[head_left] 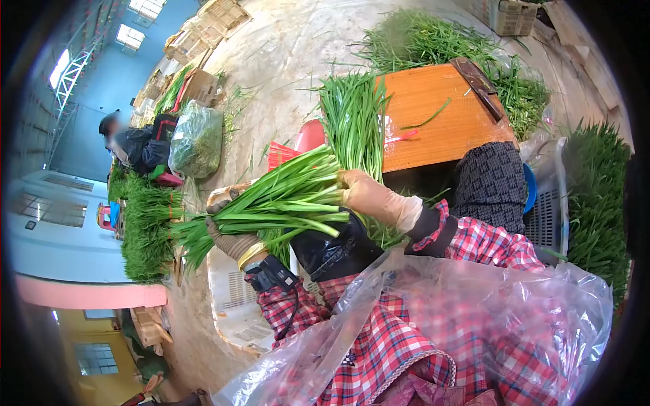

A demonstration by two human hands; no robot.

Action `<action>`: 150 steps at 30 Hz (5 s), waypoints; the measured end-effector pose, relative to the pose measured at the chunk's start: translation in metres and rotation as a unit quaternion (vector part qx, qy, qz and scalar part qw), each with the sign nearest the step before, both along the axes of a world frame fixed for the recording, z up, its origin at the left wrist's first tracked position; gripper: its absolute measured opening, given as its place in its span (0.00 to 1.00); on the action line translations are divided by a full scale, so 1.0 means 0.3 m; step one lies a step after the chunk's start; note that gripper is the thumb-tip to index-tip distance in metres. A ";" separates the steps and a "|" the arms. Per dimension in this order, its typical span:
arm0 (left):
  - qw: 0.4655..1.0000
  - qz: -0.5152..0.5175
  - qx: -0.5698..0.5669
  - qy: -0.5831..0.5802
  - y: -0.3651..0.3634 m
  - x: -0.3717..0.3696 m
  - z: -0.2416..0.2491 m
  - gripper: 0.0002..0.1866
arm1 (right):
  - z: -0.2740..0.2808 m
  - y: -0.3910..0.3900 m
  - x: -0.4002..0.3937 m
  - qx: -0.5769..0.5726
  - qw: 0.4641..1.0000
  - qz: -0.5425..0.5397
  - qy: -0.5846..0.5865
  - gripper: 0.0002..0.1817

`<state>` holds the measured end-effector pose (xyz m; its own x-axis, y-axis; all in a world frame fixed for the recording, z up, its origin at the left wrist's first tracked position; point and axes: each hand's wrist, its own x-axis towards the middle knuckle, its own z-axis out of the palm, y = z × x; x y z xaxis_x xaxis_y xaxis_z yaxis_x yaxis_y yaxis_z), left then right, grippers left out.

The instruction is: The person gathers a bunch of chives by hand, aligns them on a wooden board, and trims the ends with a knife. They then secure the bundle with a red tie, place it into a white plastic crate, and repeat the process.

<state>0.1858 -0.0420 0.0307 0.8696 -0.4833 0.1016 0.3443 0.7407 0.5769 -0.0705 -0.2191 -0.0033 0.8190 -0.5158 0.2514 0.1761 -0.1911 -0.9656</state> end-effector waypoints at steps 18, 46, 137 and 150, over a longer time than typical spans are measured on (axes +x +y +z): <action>0.981 0.046 0.153 0.107 -0.022 -0.025 -0.078 0.19 | 0.131 0.008 -0.021 0.110 0.990 -0.049 -0.077 0.15; 0.974 0.151 0.091 0.145 -0.079 -0.112 0.035 0.27 | 0.224 -0.024 -0.002 -0.306 0.942 -0.137 0.024 0.14; 0.738 -0.567 0.323 -0.171 -0.321 -0.485 0.015 0.29 | 0.272 -0.269 -0.703 -0.080 0.938 -0.334 0.049 0.18; 0.769 -0.516 0.332 -0.180 -0.322 -0.525 -0.006 0.35 | 0.360 -0.484 -0.740 -0.025 0.950 -0.285 -0.121 0.11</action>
<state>0.0283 -0.1387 0.0290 -0.0393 -0.9461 -0.3214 0.2806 -0.3192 0.9052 -0.2926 -0.3642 0.1046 0.3246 -0.8407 0.4334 0.2466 -0.3672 -0.8969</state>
